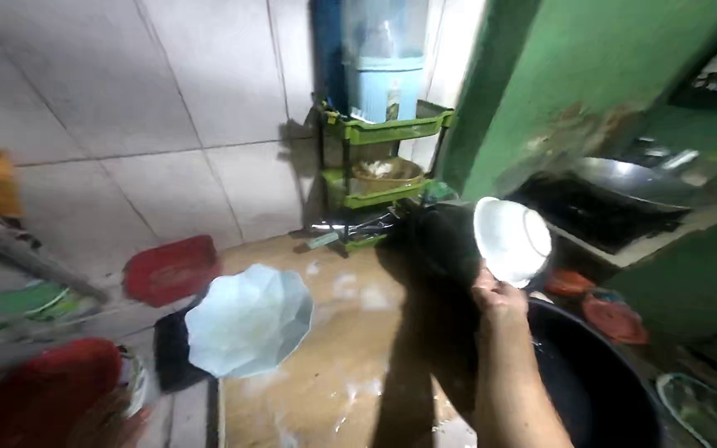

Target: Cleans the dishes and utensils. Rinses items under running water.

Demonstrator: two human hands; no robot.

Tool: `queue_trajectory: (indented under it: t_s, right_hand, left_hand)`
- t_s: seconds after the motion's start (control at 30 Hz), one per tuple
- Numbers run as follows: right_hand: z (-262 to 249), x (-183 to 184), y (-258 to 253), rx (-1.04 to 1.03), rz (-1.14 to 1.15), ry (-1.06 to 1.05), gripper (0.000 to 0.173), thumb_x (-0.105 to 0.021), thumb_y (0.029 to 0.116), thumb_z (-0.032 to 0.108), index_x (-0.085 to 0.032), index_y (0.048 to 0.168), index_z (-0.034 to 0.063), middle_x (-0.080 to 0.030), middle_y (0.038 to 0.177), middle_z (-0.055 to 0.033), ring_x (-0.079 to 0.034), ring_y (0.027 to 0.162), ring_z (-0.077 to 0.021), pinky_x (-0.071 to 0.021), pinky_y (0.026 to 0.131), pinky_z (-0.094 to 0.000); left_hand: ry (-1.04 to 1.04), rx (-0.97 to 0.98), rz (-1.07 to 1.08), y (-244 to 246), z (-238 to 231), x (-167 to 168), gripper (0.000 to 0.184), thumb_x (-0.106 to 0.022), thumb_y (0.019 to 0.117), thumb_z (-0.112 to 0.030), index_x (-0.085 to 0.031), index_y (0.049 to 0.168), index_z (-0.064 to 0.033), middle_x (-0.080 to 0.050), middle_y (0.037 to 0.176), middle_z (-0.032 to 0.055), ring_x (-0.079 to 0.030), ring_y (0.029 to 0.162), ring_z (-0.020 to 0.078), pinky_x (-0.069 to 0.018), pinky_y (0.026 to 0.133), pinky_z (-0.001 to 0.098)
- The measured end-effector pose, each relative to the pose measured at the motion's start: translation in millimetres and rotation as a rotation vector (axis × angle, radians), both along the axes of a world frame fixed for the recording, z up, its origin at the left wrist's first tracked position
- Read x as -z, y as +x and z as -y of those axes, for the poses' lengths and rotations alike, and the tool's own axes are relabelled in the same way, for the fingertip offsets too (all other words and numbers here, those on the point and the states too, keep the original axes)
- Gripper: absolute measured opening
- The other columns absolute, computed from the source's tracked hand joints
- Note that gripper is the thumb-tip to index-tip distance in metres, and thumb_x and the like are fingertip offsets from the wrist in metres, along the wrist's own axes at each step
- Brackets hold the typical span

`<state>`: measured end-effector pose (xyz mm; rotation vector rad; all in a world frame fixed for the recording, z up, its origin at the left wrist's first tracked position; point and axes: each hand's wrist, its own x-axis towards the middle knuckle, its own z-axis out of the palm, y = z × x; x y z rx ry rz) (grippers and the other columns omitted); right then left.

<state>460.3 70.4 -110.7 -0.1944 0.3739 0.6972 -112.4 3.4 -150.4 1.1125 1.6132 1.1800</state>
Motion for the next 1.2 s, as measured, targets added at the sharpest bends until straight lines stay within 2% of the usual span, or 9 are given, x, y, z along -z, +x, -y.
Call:
queue_trajectory:
  t_s: [0.1,0.17,0.27,0.43,0.53,0.63,0.73,0.8,1.2]
  right_hand:
    - [1.4,11.8,-2.2,-0.110,0.284,-0.278,0.035,-0.028,0.1101,0.021,-0.037,0.140,0.0062,-0.057,0.126,-0.0120,-0.063,0.114,-0.0198,-0.0571,0.093,-0.0364]
    - [1.6,17.3,-1.9,-0.198,0.498,-0.573,0.016,-0.035,0.1070,0.017,-0.045,0.117,0.0090,-0.057,0.096,-0.0040,-0.062,0.079,-0.0072,-0.0554,0.065,-0.0226]
    - [8.5,24.0,-2.6,-0.234,0.591,-0.615,0.013,-0.034,0.1081,0.020,-0.043,0.101,0.0141,-0.049,0.076,0.0022,-0.050,0.058,-0.0021,-0.0460,0.051,-0.0168]
    - [13.1,19.9,-27.8,-0.266,0.651,-0.529,0.021,-0.031,0.1105,0.020,-0.045,0.119,0.0066,-0.062,0.103,-0.0056,-0.068,0.092,-0.0102,-0.0596,0.077,-0.0267]
    - [3.4,29.3,-64.4,-0.406,0.806,-0.501,0.024,-0.031,0.1122,0.021,-0.049,0.102,0.0102,-0.066,0.083,0.0000,-0.071,0.077,-0.0096,-0.0626,0.073,-0.0268]
    - [2.2,42.5,-132.9,-0.714,1.046,-0.504,0.040,-0.023,0.1128,0.022,-0.057,0.096,0.0105,-0.069,0.074,0.0029,-0.069,0.068,-0.0081,-0.0607,0.066,-0.0241]
    - [1.4,58.0,-213.3,-0.954,1.259,-0.732,0.036,-0.032,0.1126,0.027,-0.050,0.128,0.0002,-0.067,0.102,-0.0087,-0.071,0.084,-0.0179,-0.0616,0.074,-0.0358]
    - [-0.4,67.7,-262.9,-1.070,1.329,-0.834,0.053,-0.030,0.1129,0.038,-0.043,0.145,-0.0017,-0.064,0.123,-0.0190,-0.069,0.100,-0.0256,-0.0576,0.082,-0.0435]
    - [-19.6,41.2,-533.8,-1.101,1.507,-0.625,0.038,-0.047,0.1081,0.009,-0.042,0.145,-0.0001,-0.066,0.106,-0.0161,-0.071,0.077,-0.0177,-0.0626,0.068,-0.0330]
  left_hand:
    - [-0.044,-0.057,-0.034,9.1,3.1,4.5,0.047,-0.047,0.1038,-0.020,-0.045,0.147,0.0005,-0.053,0.141,0.0208,-0.065,0.113,0.0241,-0.0564,0.093,0.0379]
    - [-0.092,-0.054,0.003,20.9,-1.5,4.9,0.044,-0.049,0.1061,-0.018,-0.046,0.146,-0.0015,-0.056,0.139,0.0209,-0.066,0.113,0.0277,-0.0572,0.091,0.0405]
    - [-0.209,0.009,0.091,39.3,-17.8,8.2,0.051,-0.046,0.1096,-0.022,-0.034,0.156,-0.0063,-0.053,0.142,0.0246,-0.064,0.118,0.0352,-0.0570,0.092,0.0469]
    - [-0.335,0.017,0.363,70.5,-53.0,19.7,0.055,-0.042,0.1111,-0.035,-0.027,0.158,-0.0107,-0.051,0.142,0.0275,-0.064,0.114,0.0390,-0.0565,0.091,0.0499]
    - [-0.377,-0.005,0.502,83.4,-68.3,27.4,0.052,-0.044,0.1104,-0.035,-0.035,0.151,-0.0042,-0.062,0.121,0.0250,-0.069,0.091,0.0303,-0.0596,0.077,0.0416]
    - [-0.413,-0.024,0.620,86.6,-80.4,35.3,0.049,-0.048,0.1097,-0.023,-0.033,0.151,-0.0037,-0.062,0.118,0.0248,-0.069,0.085,0.0276,-0.0596,0.073,0.0384]
    - [-0.402,0.001,0.617,80.6,-86.2,42.2,0.042,-0.048,0.1081,-0.012,-0.038,0.147,0.0003,-0.061,0.121,0.0252,-0.070,0.088,0.0277,-0.0600,0.074,0.0383]
    - [-0.385,0.060,0.511,67.1,-87.2,44.3,0.040,-0.047,0.1067,-0.009,-0.043,0.144,0.0027,-0.061,0.124,0.0258,-0.069,0.095,0.0298,-0.0599,0.078,0.0419]
    - [-0.242,-0.037,0.407,-182.5,-75.1,20.1,0.039,-0.045,0.1085,-0.015,-0.046,0.141,0.0060,-0.059,0.126,0.0275,-0.065,0.105,0.0340,-0.0557,0.087,0.0492]
